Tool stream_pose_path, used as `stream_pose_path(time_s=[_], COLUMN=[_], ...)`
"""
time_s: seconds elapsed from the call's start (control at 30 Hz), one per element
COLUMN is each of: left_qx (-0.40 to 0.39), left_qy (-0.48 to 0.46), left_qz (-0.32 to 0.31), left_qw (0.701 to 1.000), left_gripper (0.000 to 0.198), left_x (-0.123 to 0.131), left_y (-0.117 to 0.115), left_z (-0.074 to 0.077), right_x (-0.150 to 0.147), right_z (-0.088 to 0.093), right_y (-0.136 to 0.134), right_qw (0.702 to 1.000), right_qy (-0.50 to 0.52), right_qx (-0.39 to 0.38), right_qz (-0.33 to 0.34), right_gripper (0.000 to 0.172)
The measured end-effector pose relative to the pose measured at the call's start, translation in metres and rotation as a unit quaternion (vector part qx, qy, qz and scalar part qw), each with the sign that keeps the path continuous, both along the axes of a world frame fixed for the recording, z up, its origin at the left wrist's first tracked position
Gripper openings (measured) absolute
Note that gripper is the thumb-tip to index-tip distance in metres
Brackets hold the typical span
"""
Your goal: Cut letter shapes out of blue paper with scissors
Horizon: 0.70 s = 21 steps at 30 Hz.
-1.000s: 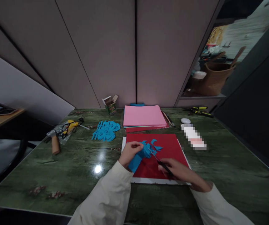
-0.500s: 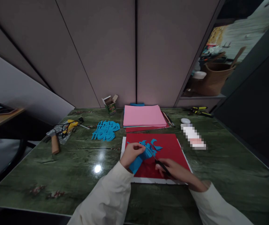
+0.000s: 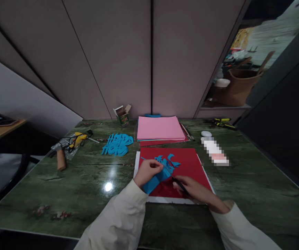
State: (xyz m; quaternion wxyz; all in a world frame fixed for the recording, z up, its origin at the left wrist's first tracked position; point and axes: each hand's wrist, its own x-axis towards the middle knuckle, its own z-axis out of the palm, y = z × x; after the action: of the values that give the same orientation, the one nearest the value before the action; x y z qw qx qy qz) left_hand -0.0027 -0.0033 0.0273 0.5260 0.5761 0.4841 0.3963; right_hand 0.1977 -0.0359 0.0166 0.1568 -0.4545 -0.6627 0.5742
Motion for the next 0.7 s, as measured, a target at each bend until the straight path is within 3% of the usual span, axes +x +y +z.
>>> stream_pose_path(time_s=[0.27,0.47,0.7], left_qx=[0.002,0.002,0.002], left_qy=[-0.003,-0.014,-0.007], left_qz=[0.006,0.006,0.001], left_qw=[1.000,1.000,1.000], left_gripper=[0.019,0.018,0.019], left_x=[0.000,0.000,0.000], left_y=[0.000,0.000,0.001], left_z=[0.001,-0.001,-0.002], right_x=[-0.002,-0.002,-0.002], right_z=[-0.004,-0.004,0.010], right_y=[-0.003,-0.002,-0.002], right_qw=[0.999,1.000,0.997], right_qy=[0.022,-0.010,-0.046], right_qx=[-0.028,0.019,0.067], right_qz=[-0.018,-0.008,0.014], right_gripper=[0.038,0.037,0.036])
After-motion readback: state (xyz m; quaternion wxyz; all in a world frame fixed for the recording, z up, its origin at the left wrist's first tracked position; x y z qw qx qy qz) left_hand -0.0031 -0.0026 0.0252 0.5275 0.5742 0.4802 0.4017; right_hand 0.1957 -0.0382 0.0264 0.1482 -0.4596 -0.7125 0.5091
